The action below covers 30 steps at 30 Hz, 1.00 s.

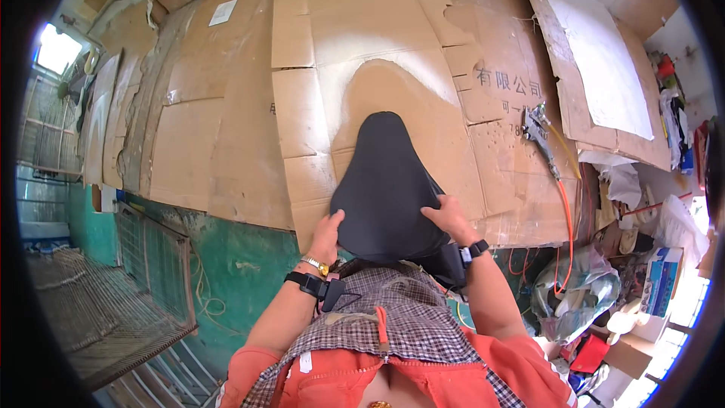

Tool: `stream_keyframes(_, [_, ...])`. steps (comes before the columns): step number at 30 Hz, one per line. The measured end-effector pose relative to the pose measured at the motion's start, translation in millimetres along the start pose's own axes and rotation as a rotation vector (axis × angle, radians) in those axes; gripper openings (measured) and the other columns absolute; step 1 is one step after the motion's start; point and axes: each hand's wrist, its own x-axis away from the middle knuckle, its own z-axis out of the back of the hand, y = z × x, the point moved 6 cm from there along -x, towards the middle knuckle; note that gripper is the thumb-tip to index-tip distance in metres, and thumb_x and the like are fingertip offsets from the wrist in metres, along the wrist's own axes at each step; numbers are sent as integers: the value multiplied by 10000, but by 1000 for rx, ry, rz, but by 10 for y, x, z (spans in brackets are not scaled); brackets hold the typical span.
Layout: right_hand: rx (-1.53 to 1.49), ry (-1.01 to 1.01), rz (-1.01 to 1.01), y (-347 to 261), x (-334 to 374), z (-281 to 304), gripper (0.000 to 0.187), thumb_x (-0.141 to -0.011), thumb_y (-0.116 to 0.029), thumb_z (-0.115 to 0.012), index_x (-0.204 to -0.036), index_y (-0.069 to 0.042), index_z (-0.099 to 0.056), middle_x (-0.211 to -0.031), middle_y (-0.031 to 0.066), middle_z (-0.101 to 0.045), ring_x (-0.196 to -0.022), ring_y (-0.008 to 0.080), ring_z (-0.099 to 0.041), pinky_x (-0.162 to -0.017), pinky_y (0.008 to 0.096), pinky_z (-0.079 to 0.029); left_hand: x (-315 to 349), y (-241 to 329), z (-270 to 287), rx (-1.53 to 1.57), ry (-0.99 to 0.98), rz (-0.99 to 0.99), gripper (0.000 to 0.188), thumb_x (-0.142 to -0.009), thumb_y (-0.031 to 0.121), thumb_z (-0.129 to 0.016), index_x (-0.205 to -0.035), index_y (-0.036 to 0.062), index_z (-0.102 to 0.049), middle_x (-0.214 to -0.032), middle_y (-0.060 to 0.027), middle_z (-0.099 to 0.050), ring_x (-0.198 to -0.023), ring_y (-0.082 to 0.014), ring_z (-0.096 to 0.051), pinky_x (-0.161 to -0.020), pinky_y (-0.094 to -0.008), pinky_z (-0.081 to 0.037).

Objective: The person picks up white and black bicycle seats from a large cardboard container and arranges them in neat rows on a wooden board. The person handles the seats one by one, placing them in an organized pattern on the work surface.

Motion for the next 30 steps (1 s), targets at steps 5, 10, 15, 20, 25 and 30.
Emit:
stream_keyframes(5, [134, 287, 52, 184, -10, 167, 404, -680, -285, -726, -878, 55, -634, -838, 234, -651, -826, 367, -638, -729, 416, -500, -47, -36, -115, -135, -24, -151, 350, -869, 200, -578, -1115, -36, -499, -1051, -132, -598, -912, -219, -595, -775, -352, -485])
stream_keyframes(10, [69, 121, -71, 99, -189, 232, 511, -681, -337, -739, -996, 41, -601, -980, 237, -622, -937, 367, -607, -796, 404, -486, -205, -90, -103, -414, 82, -233, 337, -866, 179, -568, -1071, -77, -492, -1036, -183, -587, -943, -267, -581, -797, -361, -466])
stream_keyframes(15, [250, 196, 47, -22, -220, 309, 541, -677, -312, -735, -1065, 27, -569, -1064, 219, -569, -997, 366, -549, -852, 411, -455, -109, -48, -252, -584, 167, -271, 308, -843, 153, -590, -1028, -76, -501, -1031, -200, -590, -961, -282, -576, -822, -369, -462])
stream_keyframes(20, [243, 37, 609, -1320, 837, -56, 784, -616, -284, -757, -1263, 0, -417, -1132, 212, -537, -1062, 381, -497, -883, 424, -445, 155, 99, -409, -304, 54, -429, 289, -803, 107, -623, -1017, -50, -508, -964, -141, -614, -860, -218, -603, -749, -337, -491])
stream_keyframes(25, [299, 264, 527, -1137, 912, -290, 735, -634, -106, -724, -1295, -11, -416, -1089, 213, -576, -983, 368, -569, -795, 403, -495, 414, 438, -1069, -21, -180, -310, 262, -827, 132, -639, -1022, 12, -510, -921, -86, -596, -788, -170, -597, -691, -295, -501])
stream_keyframes(30, [-107, 295, 553, -1250, 564, 558, 446, -721, 31, -605, -1165, 11, -569, -1071, 211, -630, -944, 331, -630, -770, 369, -515, 505, 595, -1049, 62, -218, -387, 265, -893, 280, -585, -1014, 58, -506, -908, -42, -564, -841, -139, -565, -726, -309, -485])
